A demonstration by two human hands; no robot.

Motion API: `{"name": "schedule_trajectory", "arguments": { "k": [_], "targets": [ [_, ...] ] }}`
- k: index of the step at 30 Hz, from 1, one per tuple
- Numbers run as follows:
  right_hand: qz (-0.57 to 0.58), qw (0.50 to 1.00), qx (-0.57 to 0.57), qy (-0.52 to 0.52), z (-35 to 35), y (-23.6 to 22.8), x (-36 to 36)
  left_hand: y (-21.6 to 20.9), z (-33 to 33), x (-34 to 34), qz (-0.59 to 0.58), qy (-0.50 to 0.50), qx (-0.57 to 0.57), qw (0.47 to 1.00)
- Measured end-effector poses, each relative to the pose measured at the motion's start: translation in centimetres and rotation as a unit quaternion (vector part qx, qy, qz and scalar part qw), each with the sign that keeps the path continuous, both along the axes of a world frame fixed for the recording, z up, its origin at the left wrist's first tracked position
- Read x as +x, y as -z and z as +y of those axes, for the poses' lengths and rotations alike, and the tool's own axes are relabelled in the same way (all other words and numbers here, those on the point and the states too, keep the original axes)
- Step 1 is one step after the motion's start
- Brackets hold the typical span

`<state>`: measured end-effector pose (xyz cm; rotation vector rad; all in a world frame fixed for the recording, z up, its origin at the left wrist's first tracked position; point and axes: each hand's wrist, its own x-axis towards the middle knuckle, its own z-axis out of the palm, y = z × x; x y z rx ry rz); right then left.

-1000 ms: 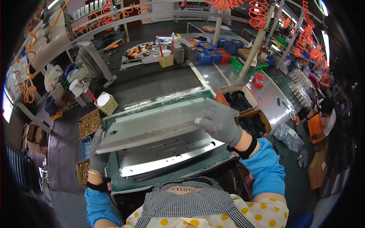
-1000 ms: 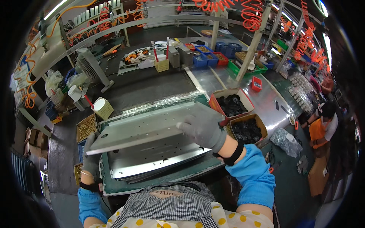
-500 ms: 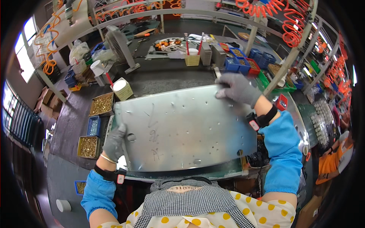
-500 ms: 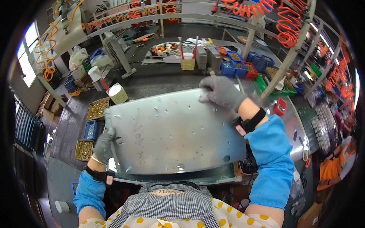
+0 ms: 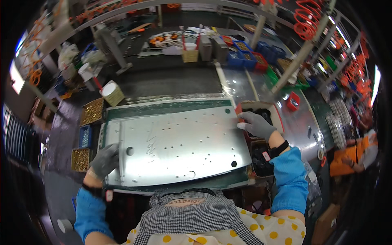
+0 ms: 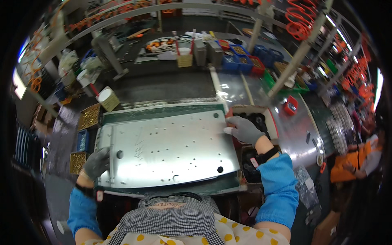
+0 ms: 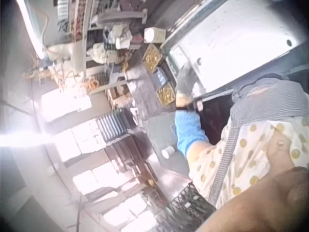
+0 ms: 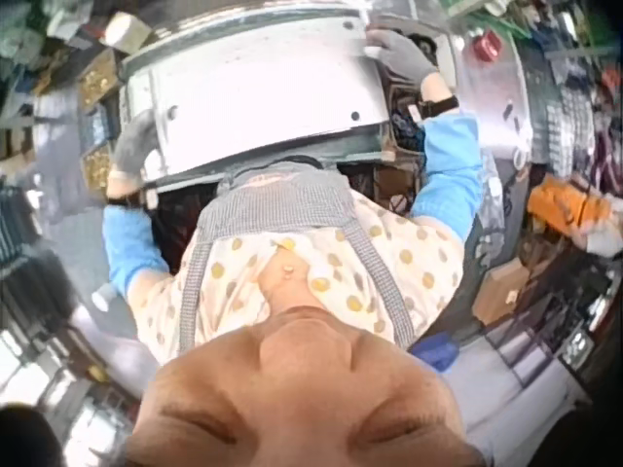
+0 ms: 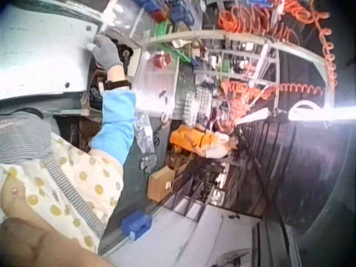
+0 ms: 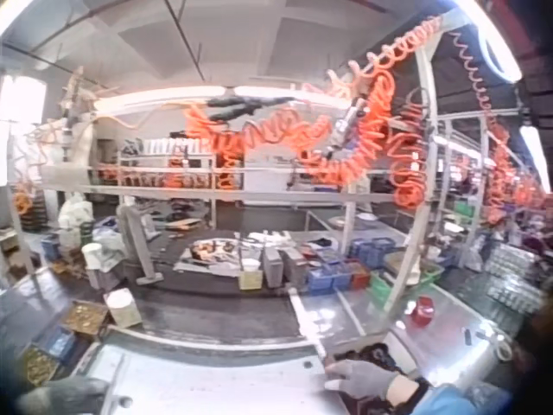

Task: Manually inserting and pressing rubber grommets/stoppers into a large metal panel on a factory assembly line.

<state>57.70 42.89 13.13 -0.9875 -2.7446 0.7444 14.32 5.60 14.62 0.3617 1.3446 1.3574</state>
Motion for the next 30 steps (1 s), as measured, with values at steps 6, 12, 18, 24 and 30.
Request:
{"name": "schedule_trajectory", "arguments": {
  "k": [6, 12, 18, 24, 30],
  "targets": [
    [-0.059, 0.983, 0.084, 0.151, -4.4, 5.5, 11.8, 0.1, -3.9, 3.3, 0.071, -0.047, -0.081, 0.993],
    [-0.116, 0.970, 0.142, 0.161, -4.8, 9.7, 10.0, 3.0, -4.6, 1.7, -0.107, -0.106, 0.012, 0.989],
    [-0.091, 0.981, 0.112, 0.129, -3.4, 10.8, 8.4, 2.2, -5.0, 1.7, -0.244, -0.262, 0.076, 0.931],
    [-0.082, 0.986, 0.097, 0.112, -3.3, 10.8, 7.2, 1.4, -3.5, 2.3, -0.237, -0.371, 0.168, 0.882],
    [-0.058, 0.986, 0.116, 0.108, -6.2, 9.3, 6.9, 2.7, -0.9, 3.9, 0.157, -0.220, 0.044, 0.962]
  ]
}}
